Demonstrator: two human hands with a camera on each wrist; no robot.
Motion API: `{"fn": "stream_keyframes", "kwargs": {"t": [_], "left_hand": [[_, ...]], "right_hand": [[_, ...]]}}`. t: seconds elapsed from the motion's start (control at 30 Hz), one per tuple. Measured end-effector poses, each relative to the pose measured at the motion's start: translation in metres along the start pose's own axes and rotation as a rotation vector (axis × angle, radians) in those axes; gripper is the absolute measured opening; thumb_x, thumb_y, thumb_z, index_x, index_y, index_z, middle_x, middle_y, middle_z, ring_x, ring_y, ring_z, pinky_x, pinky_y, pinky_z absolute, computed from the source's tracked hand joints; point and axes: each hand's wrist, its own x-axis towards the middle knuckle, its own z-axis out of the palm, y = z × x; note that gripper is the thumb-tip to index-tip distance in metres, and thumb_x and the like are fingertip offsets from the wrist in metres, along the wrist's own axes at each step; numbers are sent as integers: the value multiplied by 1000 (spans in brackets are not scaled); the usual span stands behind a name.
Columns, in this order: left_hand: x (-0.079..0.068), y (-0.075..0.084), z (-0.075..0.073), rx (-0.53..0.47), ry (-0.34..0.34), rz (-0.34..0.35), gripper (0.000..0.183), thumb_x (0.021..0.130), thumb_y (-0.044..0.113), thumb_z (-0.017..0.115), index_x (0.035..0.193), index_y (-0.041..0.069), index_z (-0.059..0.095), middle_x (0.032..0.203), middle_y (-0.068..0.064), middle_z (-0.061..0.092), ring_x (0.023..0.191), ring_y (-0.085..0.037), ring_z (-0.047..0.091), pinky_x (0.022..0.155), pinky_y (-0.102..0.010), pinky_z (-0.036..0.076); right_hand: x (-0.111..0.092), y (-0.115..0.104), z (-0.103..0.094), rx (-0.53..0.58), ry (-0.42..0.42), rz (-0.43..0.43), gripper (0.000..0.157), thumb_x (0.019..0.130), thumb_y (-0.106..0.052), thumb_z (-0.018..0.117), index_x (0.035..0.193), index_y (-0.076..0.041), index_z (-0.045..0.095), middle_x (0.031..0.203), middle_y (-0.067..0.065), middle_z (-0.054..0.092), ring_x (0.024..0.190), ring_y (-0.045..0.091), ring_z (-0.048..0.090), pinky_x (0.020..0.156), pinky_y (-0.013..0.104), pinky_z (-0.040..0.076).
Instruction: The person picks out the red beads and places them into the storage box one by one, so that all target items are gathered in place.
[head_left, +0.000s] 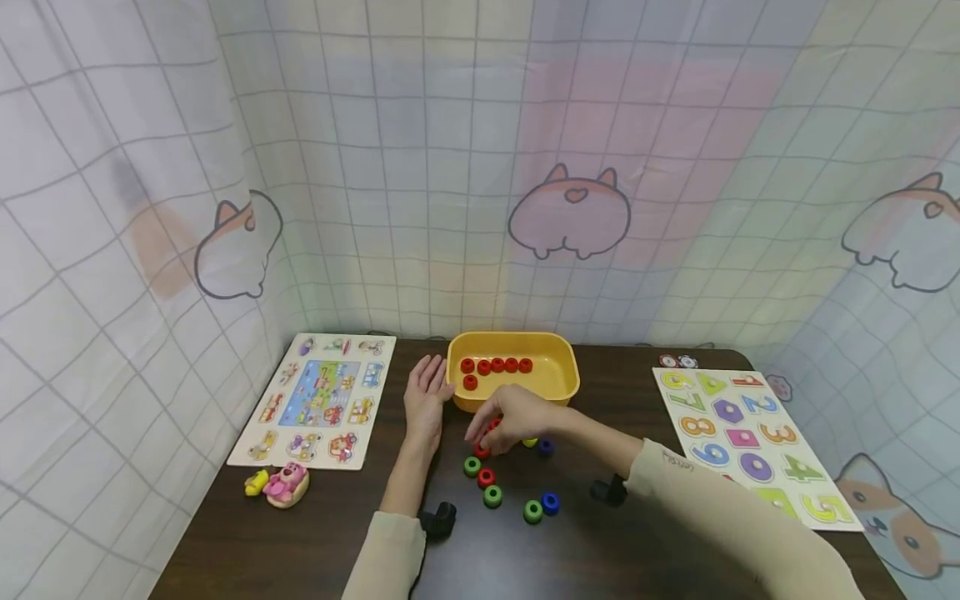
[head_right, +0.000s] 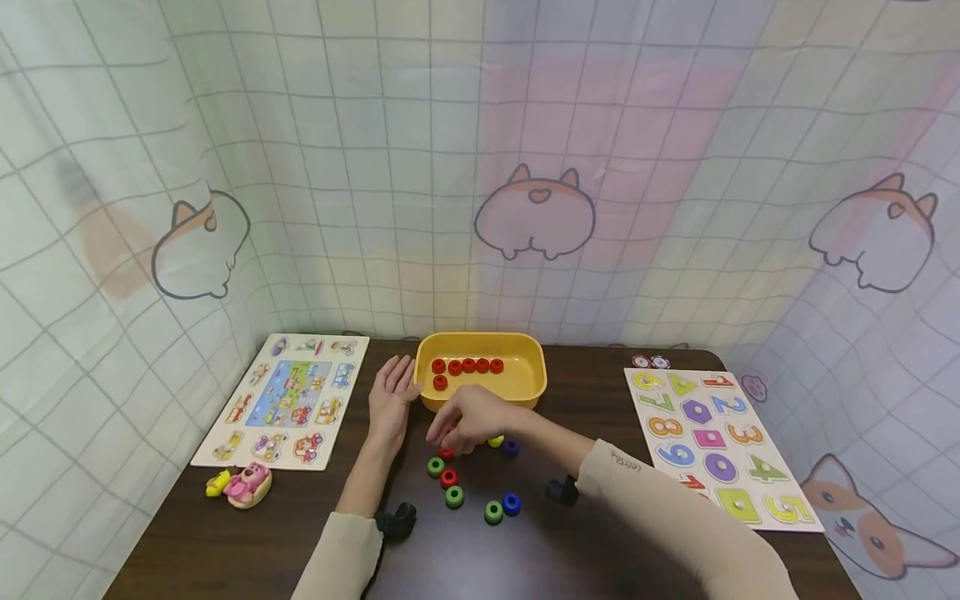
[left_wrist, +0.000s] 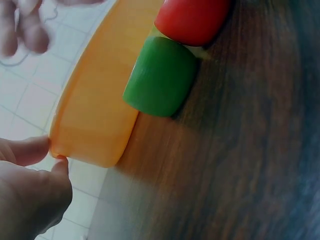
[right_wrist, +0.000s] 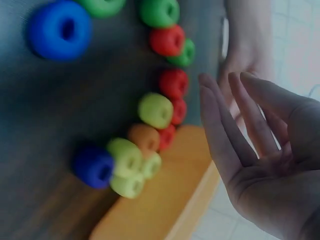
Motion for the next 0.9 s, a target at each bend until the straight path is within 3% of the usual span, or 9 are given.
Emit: {"fn": "stream_keyframes", "kwargs": {"t": [0.17,0.37,0.7,0.9], "left_hand": [[-2,4,2,-17,-25,-14,71,87,-24,51,148,8,33,152,-17,37,140,-26,39,112,-37,36],[-8,13,4,-30,-56,-46,71,87,-23,51,149,7,30,153,-17,35,142,-30,34,115,-40,31],[-8,17,3,-32,-61,-38,71,87,-23,52,149,4,29,154,-22,31,143,-33,32,115,-42,30],[-7,20,3,-29,-48,-42,72,87,-23,52,149,5,30,153,-19,34,143,-33,32,115,-44,29]], "right_hand": [[-13,15,19,-33,-57,8,18,83,-3,75,99,-12,79,93,5,75,71,27,72,62,40,61],[-19,27,33,29,-50,7,19,82,-1,76,97,-10,79,92,6,75,69,30,72,62,44,61],[-11,33,39,9,-41,-16,20,82,-3,77,99,-12,78,95,4,75,68,25,73,60,38,61],[-6,38,41,75,-53,5,19,83,-2,75,100,-9,78,94,6,75,69,29,73,61,42,61]]}}
